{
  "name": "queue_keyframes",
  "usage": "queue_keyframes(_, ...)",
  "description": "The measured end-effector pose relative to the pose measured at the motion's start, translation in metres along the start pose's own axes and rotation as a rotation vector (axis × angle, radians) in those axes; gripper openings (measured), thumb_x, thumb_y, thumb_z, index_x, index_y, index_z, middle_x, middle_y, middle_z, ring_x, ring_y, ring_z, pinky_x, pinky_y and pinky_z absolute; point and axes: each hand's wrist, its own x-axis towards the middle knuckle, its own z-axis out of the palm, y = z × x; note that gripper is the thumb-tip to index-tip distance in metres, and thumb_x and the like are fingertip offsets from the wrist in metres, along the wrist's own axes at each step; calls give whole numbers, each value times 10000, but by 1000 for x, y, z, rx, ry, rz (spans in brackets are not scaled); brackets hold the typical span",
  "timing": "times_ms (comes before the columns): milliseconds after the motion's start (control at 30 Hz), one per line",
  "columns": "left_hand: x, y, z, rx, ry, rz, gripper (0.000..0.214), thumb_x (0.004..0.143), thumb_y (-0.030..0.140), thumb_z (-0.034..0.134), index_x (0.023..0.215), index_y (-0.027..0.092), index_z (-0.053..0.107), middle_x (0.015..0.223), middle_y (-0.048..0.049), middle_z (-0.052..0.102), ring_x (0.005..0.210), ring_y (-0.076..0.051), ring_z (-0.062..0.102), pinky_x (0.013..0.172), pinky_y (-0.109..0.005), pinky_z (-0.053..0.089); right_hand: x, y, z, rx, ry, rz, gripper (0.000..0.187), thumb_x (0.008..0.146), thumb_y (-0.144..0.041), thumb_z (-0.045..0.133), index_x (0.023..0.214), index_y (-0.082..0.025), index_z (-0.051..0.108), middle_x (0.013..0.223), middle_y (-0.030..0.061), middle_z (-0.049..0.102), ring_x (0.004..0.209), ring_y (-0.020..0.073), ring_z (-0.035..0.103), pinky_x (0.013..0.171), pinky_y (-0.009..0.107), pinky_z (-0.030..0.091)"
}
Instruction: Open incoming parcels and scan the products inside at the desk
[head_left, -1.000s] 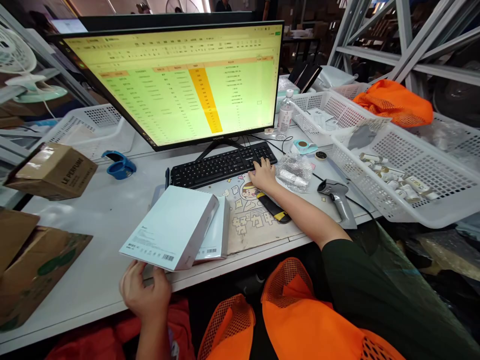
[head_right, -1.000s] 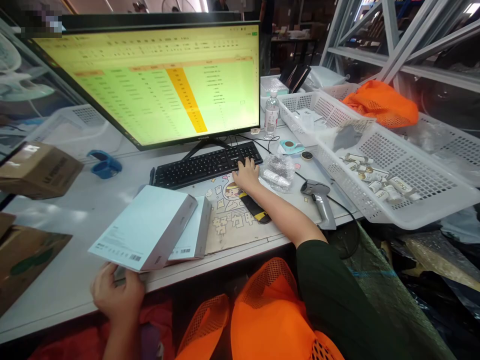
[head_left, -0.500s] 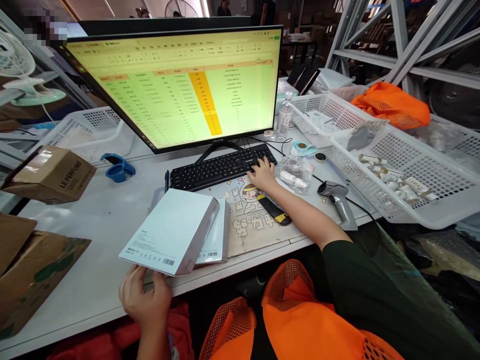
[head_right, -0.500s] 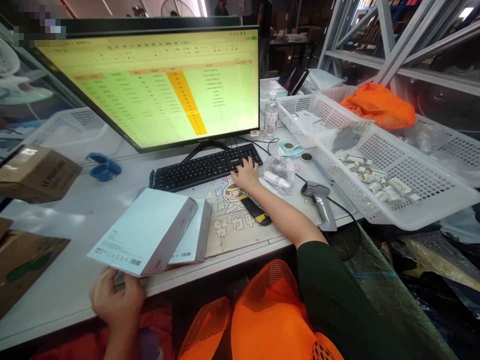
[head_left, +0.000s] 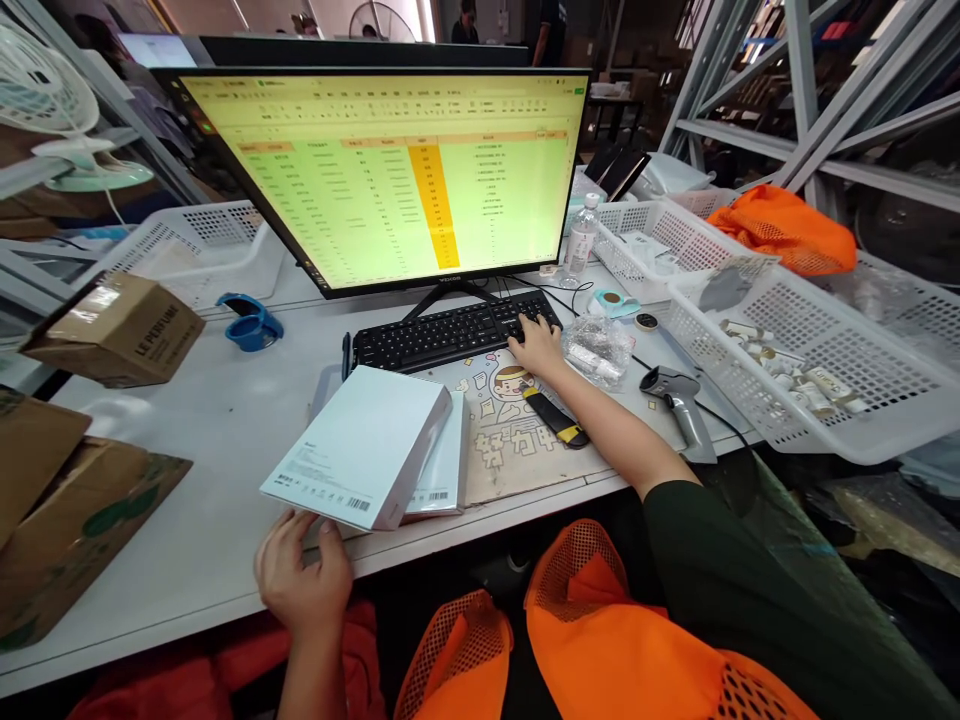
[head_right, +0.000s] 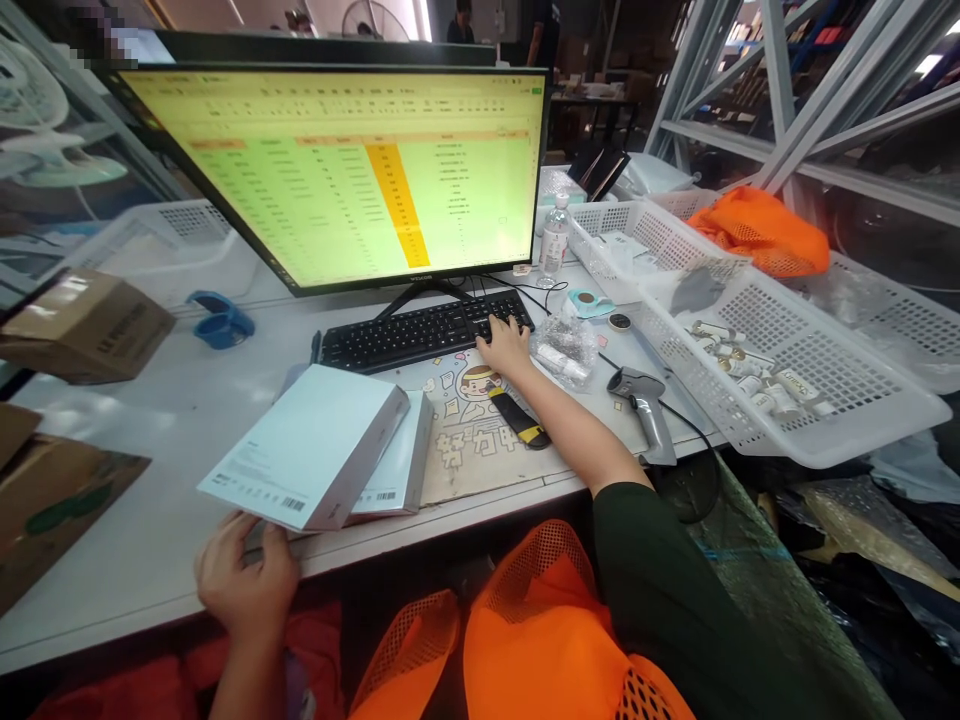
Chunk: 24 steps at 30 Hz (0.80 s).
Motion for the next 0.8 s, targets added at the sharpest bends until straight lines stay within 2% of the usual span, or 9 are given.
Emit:
queue_keyframes(67,0,-1,0,5,4,10,195,935,285,643,1049,149,724,1042,-152,754,1172,-353,710,1092,-543,521,-1,0,0,-6,25,-10,623,1031,-406,464,1569,-98,516,1614,179,531,1582,367,313,1251,578,269)
queue_keyframes(200,-1,-4,1,7,12,10,192,926,302,649,1030,156,719,1042,-149,750,1173,-351,707,1084,-542,523,-6,-1,-5,-32,24,-9,480,1029,-403,466,1310,-115,727,1647,180,481,1611,372,253,1266,580,237)
queue_keyframes(300,-1,-4,1,9,20,8,185,932,309,646,1021,163,715,1037,-145,751,1174,-353,705,1079,-542,516,-5,-6,-16,-44,49,-39,497,1043,-382,451,1403,-122,674,1669,176,455,1596,354,292,1269,569,244)
queue_keyframes(367,-1,-3,1,3,20,4,169,938,305,643,1006,168,712,1026,-138,752,1165,-348,707,1073,-537,515,1,-12,-23,-48,16,-63,493,1054,-366,436,1440,-146,650,1597,167,545,1516,337,424,1223,529,335)
queue_keyframes(433,-1,-1,1,-11,14,4,151,939,293,642,994,171,711,1020,-133,750,1160,-342,706,1071,-533,515,10,-20,-26,-55,-61,-85,437,1046,-363,462,1356,-182,711,1449,146,670,1370,322,566,1127,470,439)
queue_keyframes(500,-1,0,0,-26,10,3,138,939,281,644,990,172,713,1019,-129,747,1158,-336,702,1070,-529,514,20,-29,-22,-73,-111,-106,367,1019,-349,515,1231,-189,769,1331,141,728,1272,318,621,1063,437,481)
queue_keyframes(567,-1,0,-1,-49,13,5,136,940,266,647,1005,170,717,1023,-125,745,1150,-327,701,1068,-522,515,28,-37,-15,-100,-117,-121,353,1002,-326,535,1202,-156,772,1328,166,718,1291,334,595,1075,449,470)
queue_keyframes(700,0,0,-3,-93,8,41,151,955,210,640,1072,162,721,1044,-126,758,1111,-301,714,1025,-480,537,30,-50,-4,-135,-50,-144,409,1027,-334,483,1257,-101,730,1441,215,632,1395,354,483,1145,494,397)
queue_keyframes(800,1,0,-5,-75,9,104,133,954,178,637,1058,157,717,1024,-126,764,1067,-283,724,981,-447,553,24,-54,-2,-143,-10,-125,424,1034,-335,458,1251,-78,716,1402,241,636,1332,370,515,1126,523,383)
